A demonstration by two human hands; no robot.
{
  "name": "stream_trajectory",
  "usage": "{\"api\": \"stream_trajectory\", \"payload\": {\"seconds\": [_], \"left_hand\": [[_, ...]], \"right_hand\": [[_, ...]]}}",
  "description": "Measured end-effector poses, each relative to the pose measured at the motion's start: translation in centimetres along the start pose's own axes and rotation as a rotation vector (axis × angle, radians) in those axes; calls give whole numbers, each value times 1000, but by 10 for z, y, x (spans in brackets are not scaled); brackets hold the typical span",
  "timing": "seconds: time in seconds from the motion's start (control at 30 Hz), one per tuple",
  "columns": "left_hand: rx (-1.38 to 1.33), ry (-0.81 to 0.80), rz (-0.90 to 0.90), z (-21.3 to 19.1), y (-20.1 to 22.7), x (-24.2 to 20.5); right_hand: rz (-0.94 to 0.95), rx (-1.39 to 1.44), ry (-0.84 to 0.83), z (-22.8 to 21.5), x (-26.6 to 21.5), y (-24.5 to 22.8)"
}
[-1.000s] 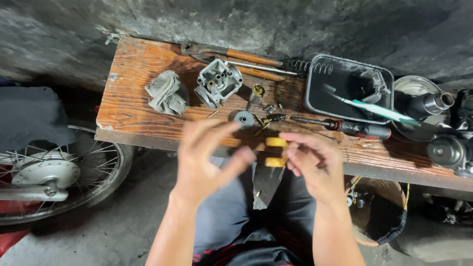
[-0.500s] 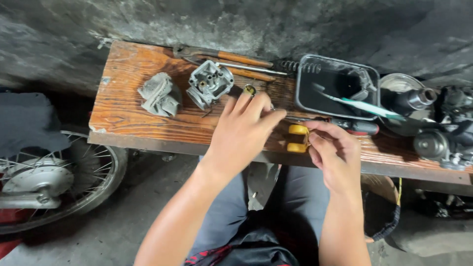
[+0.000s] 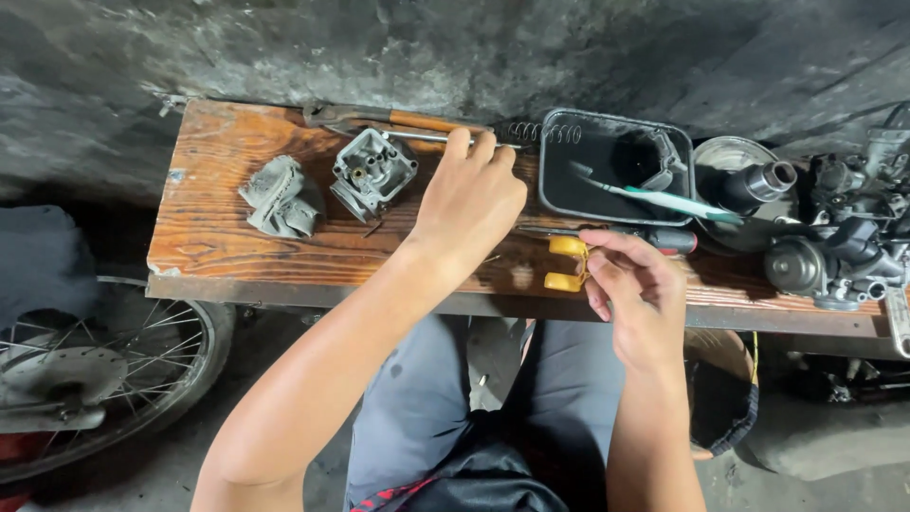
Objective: The person cleans various small mechanical parts, including a metal spring and a yellow plastic component, using a toothbrush and a rag. They scrub the items over a black tray and wipe them with a cloth on a wooden workbench.
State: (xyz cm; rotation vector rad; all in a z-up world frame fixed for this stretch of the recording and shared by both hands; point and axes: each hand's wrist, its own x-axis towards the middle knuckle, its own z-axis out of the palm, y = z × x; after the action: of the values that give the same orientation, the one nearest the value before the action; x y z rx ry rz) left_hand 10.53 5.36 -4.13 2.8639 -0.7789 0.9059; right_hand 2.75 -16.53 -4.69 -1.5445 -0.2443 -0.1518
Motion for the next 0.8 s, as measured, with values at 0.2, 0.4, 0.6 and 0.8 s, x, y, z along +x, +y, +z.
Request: {"api": "stream_trajectory", "payload": {"seconds": [0.2,0.4,0.6,0.8], "left_hand": [[-109,86,22,-6,-1,3],[-739,36,-89,-116,-31,-9],[-805,228,-266,-155,-52,-39],[-801,302,-302,-152,-55,-59]], "right_hand": [[-6,3,-1,9,1,0],[143,-36,-123,51,1,-32],[161,-187,-331,127,12,-50],[181,-217,-477,162,22,-39]]}}
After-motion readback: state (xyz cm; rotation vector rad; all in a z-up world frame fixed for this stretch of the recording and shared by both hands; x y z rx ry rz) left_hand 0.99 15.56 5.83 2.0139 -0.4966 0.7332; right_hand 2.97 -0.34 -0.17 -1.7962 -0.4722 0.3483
